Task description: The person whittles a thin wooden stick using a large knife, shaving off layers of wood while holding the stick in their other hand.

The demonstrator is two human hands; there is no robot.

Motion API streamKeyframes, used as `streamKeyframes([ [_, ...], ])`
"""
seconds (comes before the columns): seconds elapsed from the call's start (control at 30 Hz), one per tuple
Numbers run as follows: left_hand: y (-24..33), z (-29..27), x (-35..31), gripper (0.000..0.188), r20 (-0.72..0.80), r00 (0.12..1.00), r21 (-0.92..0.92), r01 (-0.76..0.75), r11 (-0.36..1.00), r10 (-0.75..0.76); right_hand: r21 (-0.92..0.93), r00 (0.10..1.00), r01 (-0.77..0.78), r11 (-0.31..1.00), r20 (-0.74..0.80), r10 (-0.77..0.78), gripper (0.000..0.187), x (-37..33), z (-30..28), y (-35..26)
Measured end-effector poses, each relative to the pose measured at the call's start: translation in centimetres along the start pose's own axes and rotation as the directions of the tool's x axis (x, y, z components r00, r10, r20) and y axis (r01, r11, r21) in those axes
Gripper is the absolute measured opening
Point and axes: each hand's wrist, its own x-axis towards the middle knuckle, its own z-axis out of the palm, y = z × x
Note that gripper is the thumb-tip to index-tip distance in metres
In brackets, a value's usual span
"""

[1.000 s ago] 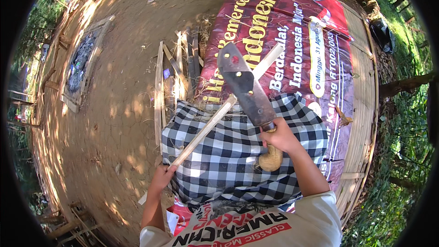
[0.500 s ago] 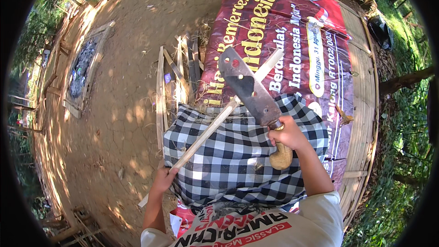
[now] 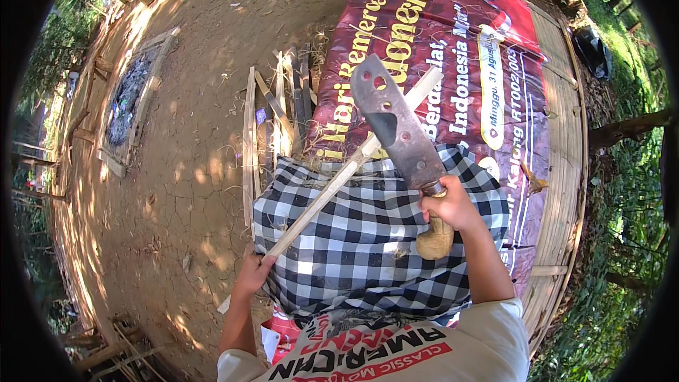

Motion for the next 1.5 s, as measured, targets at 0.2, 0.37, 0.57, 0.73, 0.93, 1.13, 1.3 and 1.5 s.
streamKeyframes([
  [0.2,0.4,0.1,0.3,0.055,-0.024,1.000,0.068,0.017,0.998,-0.016,-0.149,0.995,-0.081,0.986,0.043,0.088,0.007,0.2,2.0,1.1],
  [0.37,-0.8,0.3,0.5,0.056,-0.005,1.000,-0.023,0.017,1.000,-0.017,-0.338,0.982,-0.041,0.940,0.159,0.100,0.011,-0.3,3.2,-0.1],
  [0.57,-0.2,0.5,0.1,0.056,-0.031,0.999,0.012,0.012,1.000,-0.012,-0.093,0.997,0.015,0.996,-0.072,-0.021,0.008,1.7,2.2,-1.7],
  [0.73,-0.5,0.3,0.2,0.055,-0.022,1.000,0.025,0.021,0.999,-0.021,-0.149,0.998,-0.022,0.989,0.054,0.030,0.010,1.4,3.3,-0.3],
  [0.93,1.1,0.2,-0.2,0.052,-0.042,0.999,0.024,0.007,1.000,-0.006,-0.206,1.000,-0.011,0.978,-0.017,0.008,0.010,1.2,3.8,-0.8],
  [1.13,2.1,0.3,-0.4,0.052,-0.023,0.998,-0.020,0.065,0.998,-0.065,-0.085,0.995,0.019,0.996,-0.100,-0.028,0.006,2.2,4.9,0.7],
  [1.3,1.4,-0.1,-0.4,0.051,-0.028,1.000,0.003,0.008,1.000,-0.007,-0.067,0.995,0.012,0.998,-0.098,-0.018,0.012,1.4,3.9,1.3],
  [1.5,2.8,0.1,0.1,0.054,-0.033,0.999,0.025,0.007,1.000,-0.007,-0.001,0.992,0.020,1.000,-0.121,-0.020,0.012,1.7,3.9,1.2],
])
